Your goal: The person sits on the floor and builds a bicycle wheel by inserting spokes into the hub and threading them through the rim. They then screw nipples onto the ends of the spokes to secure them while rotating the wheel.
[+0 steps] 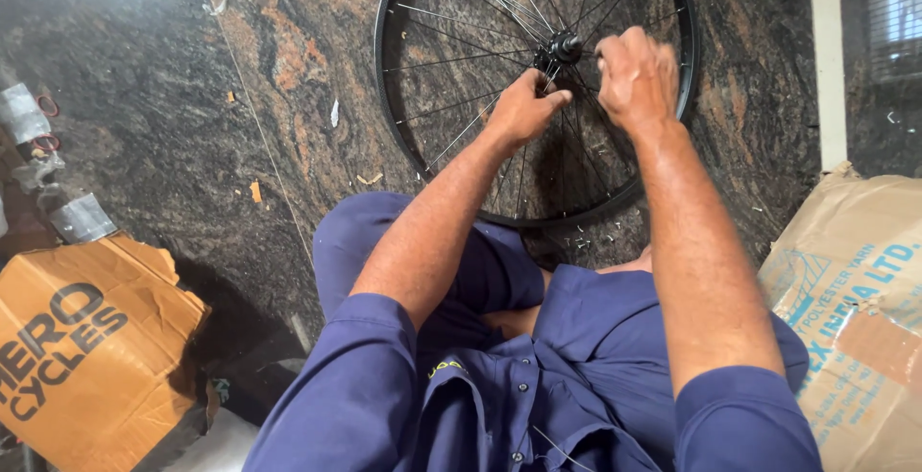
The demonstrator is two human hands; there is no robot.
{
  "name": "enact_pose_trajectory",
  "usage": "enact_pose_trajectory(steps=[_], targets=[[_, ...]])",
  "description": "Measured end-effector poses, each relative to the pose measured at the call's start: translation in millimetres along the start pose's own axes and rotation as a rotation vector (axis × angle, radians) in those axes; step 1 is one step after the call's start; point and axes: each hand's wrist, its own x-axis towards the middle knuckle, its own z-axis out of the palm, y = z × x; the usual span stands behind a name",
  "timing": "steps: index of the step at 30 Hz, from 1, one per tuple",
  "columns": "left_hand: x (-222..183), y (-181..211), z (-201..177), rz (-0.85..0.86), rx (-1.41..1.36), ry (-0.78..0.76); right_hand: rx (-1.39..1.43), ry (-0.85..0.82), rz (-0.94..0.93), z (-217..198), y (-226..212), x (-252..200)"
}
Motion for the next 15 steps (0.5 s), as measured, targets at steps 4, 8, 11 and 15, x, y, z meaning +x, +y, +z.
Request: enact_pose_trajectory(steps=[4,8,11,15], targets=[[-5,0,3,0.024,0.043,-0.007,0.538,-0.081,0.112,-1,-4,-15],[-8,0,3,0.090,0.108,0.057,0.448,-0.250,0.467,-2,-22,-28],[-16,5,1,0.119,0.207,0.139,0.384,-0.099,0.387,-10,-26,-34],[-24,14,-1,0.159,0.142,0.221,0.099,0.234,0.147,-22,-20,-38]])
